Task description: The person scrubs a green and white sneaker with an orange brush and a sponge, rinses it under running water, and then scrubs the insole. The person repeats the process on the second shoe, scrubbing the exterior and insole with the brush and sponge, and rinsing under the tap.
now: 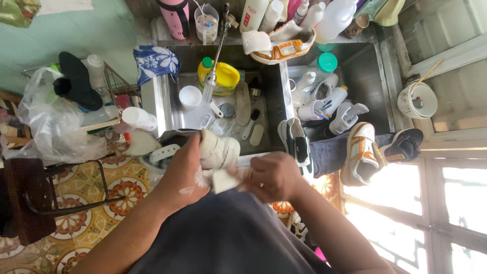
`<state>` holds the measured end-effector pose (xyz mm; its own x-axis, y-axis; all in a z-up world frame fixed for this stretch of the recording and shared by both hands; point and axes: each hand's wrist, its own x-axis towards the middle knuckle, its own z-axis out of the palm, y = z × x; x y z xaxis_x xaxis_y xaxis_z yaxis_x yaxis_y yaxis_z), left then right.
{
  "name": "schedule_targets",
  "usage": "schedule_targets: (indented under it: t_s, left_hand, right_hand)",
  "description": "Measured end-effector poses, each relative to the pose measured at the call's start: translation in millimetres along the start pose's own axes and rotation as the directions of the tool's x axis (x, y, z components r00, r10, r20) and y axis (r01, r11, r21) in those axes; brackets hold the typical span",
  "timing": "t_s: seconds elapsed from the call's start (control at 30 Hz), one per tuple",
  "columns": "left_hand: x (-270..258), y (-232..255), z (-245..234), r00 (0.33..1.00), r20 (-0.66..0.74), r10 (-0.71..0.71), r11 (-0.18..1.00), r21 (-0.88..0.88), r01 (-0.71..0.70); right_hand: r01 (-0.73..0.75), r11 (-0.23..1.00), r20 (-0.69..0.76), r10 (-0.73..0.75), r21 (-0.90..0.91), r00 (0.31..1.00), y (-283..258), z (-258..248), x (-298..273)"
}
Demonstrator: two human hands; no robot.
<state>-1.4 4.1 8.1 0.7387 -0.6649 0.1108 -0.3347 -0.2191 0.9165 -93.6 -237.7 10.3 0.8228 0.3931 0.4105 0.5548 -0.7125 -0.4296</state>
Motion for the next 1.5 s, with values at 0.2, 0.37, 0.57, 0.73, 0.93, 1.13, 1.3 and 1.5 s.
schedule_targets:
  t_s: [0.2, 0.37, 0.57, 0.73, 0.93, 1.13, 1.3, 1.5]
  left_hand:
    - [4, 5, 0, 0.979, 0.08, -0.186, 0.982, -0.008, 0.188]
    - [4, -2, 0, 0.991, 0.101, 0.084, 0.992, -0.107, -0.073]
    - [2, -26, 1, 0.983, 0.165, -0.082, 0.995, -0.034, 0.089]
    - [-6, -49, 8, 0.976, 0.187, -0.107, 0.994, 0.023, 0.104]
    - [-27, -75, 34, 0.877, 0.385, -0.289, 0.916, -0.156, 0.371]
    - [-52, -113, 44, 0.881, 0.368, -0.297, 0.758, -0.47, 0.451]
    - [-87, -158, 47, 0.812, 0.421, -0.404, 0.593, -0.556, 0.583]
    - [-138, -197, 60, 0.783, 0.366, -0.503, 0.348, -0.744, 0.571]
  right_hand:
    - [-0.225, 0.967, -0.085, 0.216, -0.118, 0.973, 6, -5, -9]
    - [-0.046, 0.996, 0.013, 0.045, 0.072, 0.999, 3, 9, -20]
    - [-0.544, 0.837, -0.19, 0.545, 0.062, 0.817, 16, 6, -35]
    - [-0.405, 0.9, -0.016, 0.413, 0.158, 0.911, -2, 34, -35]
    - [-0.321, 0.917, 0.074, 0.313, 0.236, 0.947, -7, 68, -39]
    - [-0.486, 0.826, 0.143, 0.465, 0.287, 0.874, 24, 90, -69]
    - [-0.528, 0.806, 0.307, 0.448, 0.269, 0.84, 20, 131, -71]
    - [-0.3, 0.915, 0.338, 0.201, 0.271, 0.919, 38, 126, -43]
